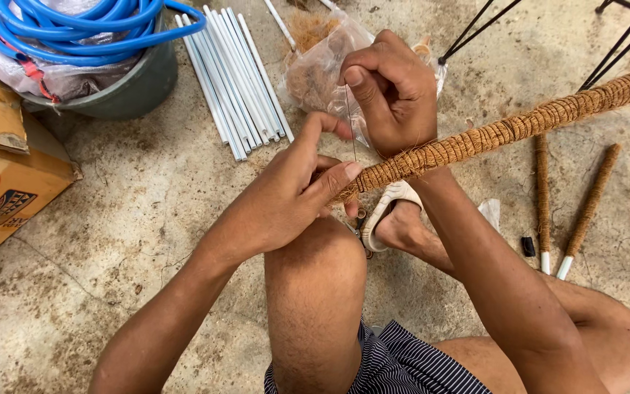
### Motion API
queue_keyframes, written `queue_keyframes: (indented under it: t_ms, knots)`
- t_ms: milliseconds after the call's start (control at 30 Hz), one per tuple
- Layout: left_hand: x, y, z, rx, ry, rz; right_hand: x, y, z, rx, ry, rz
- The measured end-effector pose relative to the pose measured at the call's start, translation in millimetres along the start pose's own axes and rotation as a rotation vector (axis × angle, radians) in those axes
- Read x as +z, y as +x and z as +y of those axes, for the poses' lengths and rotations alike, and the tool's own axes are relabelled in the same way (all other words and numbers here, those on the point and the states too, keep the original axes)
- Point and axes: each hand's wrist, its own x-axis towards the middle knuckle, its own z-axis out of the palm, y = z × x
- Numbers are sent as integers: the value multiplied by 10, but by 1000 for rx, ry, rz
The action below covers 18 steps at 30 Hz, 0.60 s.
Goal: The person sits on the floor and wraps a brown rope around a long white stick. They use their hands to twist and secure the rope along the stick's length, occasionally adjusting the position of the stick and rope.
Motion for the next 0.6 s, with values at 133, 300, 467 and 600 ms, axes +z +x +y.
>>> queue_keyframes:
  t_ms: [133, 300, 467, 600]
  knots:
    - [61, -61, 2, 101, -25, 21, 37, 12, 0, 20, 22, -27]
    - [47, -113, -48, 82, 17, 117, 90, -249, -191, 317, 179, -102]
    - [-48, -117, -117, 104, 96, 206, 60, -690, -699, 417, -226, -181]
    - [-81, -138, -135, 105, 166, 219, 21, -701, -1053, 426, -176, -181]
